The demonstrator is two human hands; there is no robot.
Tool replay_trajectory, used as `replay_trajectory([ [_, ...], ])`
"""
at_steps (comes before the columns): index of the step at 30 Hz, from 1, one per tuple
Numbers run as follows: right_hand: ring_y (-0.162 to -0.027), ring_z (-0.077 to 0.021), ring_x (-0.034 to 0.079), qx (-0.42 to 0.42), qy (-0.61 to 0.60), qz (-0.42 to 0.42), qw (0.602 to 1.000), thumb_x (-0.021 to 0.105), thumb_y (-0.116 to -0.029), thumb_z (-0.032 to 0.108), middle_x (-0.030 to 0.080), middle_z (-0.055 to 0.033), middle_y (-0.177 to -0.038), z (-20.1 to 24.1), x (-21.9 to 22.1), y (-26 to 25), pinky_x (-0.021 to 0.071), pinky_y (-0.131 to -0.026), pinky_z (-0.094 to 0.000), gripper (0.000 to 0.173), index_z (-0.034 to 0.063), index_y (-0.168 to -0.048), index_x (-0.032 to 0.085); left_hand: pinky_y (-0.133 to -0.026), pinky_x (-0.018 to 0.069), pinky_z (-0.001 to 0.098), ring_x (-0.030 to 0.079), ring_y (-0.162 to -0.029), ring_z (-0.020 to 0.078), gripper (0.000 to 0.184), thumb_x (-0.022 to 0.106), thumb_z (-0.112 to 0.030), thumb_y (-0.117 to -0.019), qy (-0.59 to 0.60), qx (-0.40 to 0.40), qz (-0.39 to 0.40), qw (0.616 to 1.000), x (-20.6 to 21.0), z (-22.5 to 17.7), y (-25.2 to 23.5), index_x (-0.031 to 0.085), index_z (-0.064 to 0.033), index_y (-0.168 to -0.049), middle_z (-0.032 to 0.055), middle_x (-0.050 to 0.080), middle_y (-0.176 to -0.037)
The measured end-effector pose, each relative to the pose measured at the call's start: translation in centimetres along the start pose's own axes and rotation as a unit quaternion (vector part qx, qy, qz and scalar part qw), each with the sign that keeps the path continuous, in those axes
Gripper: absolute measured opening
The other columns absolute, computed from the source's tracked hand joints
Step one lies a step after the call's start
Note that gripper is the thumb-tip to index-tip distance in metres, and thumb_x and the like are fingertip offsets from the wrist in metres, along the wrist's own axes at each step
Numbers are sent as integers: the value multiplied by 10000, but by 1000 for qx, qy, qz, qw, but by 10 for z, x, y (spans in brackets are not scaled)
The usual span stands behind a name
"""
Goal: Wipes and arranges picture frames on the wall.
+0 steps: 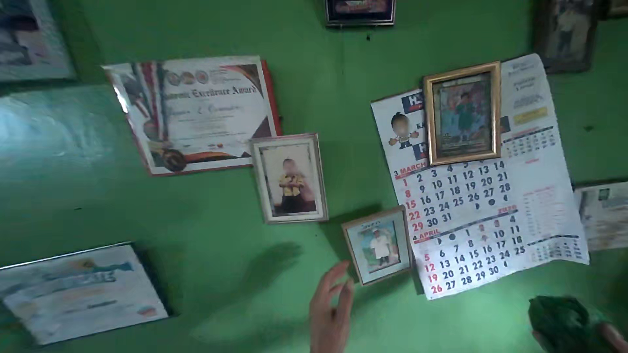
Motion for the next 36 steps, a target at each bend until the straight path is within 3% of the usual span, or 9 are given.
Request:
replay_trajectory([
  [2,-848,-42,708,10,2,-33,999,215,-1115,355,727,90,-944,12,51,-26,617,-737,-277,378,176,-1245,521,-1042,497,438,519,-1355,300,583,590,-240,-987,-8,-46,-14,999,11,10,-22,447,47,-1474,232,498,-1488],
  [5,-714,-45,668,-51,115,-35,991,362,-1110,306,687,33,-935,34,143,-49,588,-603,-252,367,106,-1382,503,-1092,452,474,445,-1412,346,750,670,-234,-977,-22,-105,-11,994,19,17,-48,284,0,-1576,227,365,-1590],
  [8,-808,-132,661,-188,287,70,937,564,-1046,171,679,-89,-1095,48,215,-73,571,-689,-339,330,39,-1348,588,-1111,428,472,440,-1414,332,729,665,-168,-985,15,-139,-22,990,27,25,-68,271,-4,-1576,218,374,-1583],
  [13,-1148,-376,632,-362,553,216,718,700,-964,105,653,-172,-1276,38,303,-104,544,-927,-542,283,87,-1246,721,-958,534,382,642,-1108,207,498,625,-90,-1000,84,-131,-16,988,47,38,-90,451,8,-1457,183,630,-1271],
  [20,-1157,-402,619,-387,622,254,632,679,-931,44,694,-188,-1147,-34,366,-80,549,-934,-524,210,41,-1123,763,-797,537,245,621,-864,70,250,425,2,-1033,190,-142,-53,970,57,52,-87,547,99,-1228,107,638,-985],
  [22,-1136,-377,622,-402,633,274,603,665,-928,32,689,-168,-1134,-43,377,-70,567,-880,-479,192,39,-1095,760,-776,499,225,571,-856,52,292,304,-82,-1098,223,-208,-44,951,52,50,-78,487,79,-1258,88,578,-986],
  [27,-1045,-390,653,-431,632,228,603,705,-854,-79,703,-157,-1048,-20,341,-101,583,-812,-513,256,46,-1070,763,-796,564,212,664,-848,19,194,566,2,-975,197,-44,-54,978,58,67,-94,592,63,-1157,19,681,-936],
  [32,-1057,-473,635,-391,679,156,601,711,-877,-71,695,-226,-1080,35,270,-157,530,-897,-616,228,9,-1085,761,-808,551,195,658,-865,4,208,597,-34,-978,179,-24,-40,983,61,67,-100,615,39,-1172,-6,694,-940],
  [36,-1035,-453,631,-403,634,144,644,726,-882,-33,692,-208,-1061,39,281,-150,538,-850,-611,200,20,-1071,763,-806,559,203,665,-872,14,197,588,-35,-981,172,-5,-32,985,58,66,-101,615,38,-1161,1,697,-945],
])
Point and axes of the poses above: each hand's wrist, its own y-axis away from the middle knuckle, its own x-axis out of the palm, z = x × y, the point moved 2 cm from there along -y, towards the middle knuckle
